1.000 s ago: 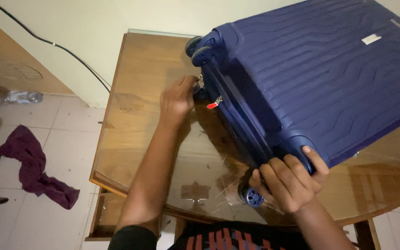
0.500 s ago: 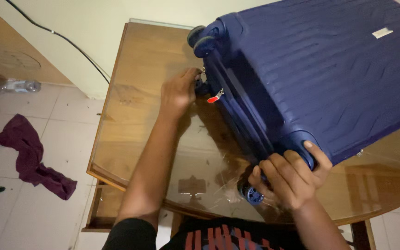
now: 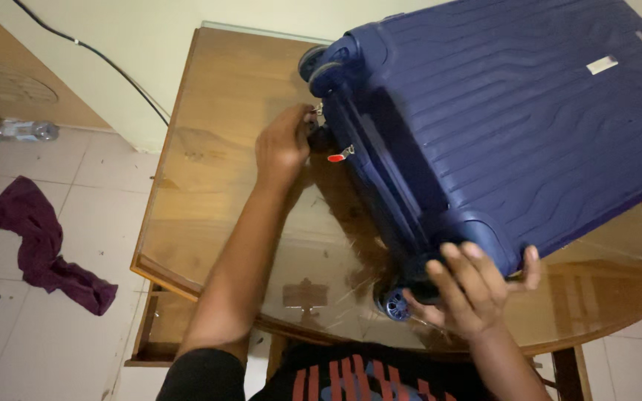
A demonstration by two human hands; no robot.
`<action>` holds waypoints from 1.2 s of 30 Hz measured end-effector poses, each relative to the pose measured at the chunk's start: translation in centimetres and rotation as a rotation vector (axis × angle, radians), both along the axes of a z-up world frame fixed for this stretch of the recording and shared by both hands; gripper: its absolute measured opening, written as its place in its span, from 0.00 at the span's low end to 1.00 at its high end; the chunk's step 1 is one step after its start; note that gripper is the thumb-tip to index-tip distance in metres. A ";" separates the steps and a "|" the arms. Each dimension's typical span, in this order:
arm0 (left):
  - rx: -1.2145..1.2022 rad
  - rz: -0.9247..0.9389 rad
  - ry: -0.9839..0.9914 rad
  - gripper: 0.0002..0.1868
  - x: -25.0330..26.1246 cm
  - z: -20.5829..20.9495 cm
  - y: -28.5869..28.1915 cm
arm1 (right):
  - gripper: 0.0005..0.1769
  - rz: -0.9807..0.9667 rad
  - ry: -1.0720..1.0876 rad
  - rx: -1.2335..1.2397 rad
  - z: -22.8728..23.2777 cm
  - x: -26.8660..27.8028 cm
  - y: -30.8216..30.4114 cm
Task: The person folds a black shirt, places it inside a suitcase next to a polo shirt, fastens the internal compression straps, and then closes and zips the suitcase lid.
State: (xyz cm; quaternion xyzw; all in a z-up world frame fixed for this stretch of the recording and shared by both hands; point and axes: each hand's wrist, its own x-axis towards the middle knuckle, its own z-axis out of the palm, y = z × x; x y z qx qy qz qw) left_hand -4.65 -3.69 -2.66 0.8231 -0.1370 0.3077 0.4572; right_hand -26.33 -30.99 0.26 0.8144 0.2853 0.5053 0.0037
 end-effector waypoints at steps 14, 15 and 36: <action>0.217 -0.161 0.075 0.12 1.5 1.1 2.3 | 0.31 -0.028 -0.142 0.113 -1.5 1.5 -1.7; 0.219 -0.197 0.064 0.12 1.7 1.3 2.4 | 0.31 -0.027 -0.149 0.113 -1.4 1.7 -1.8; 0.148 -0.289 0.095 0.15 1.1 1.9 2.6 | 0.27 0.011 -0.151 0.143 -1.1 2.4 -1.3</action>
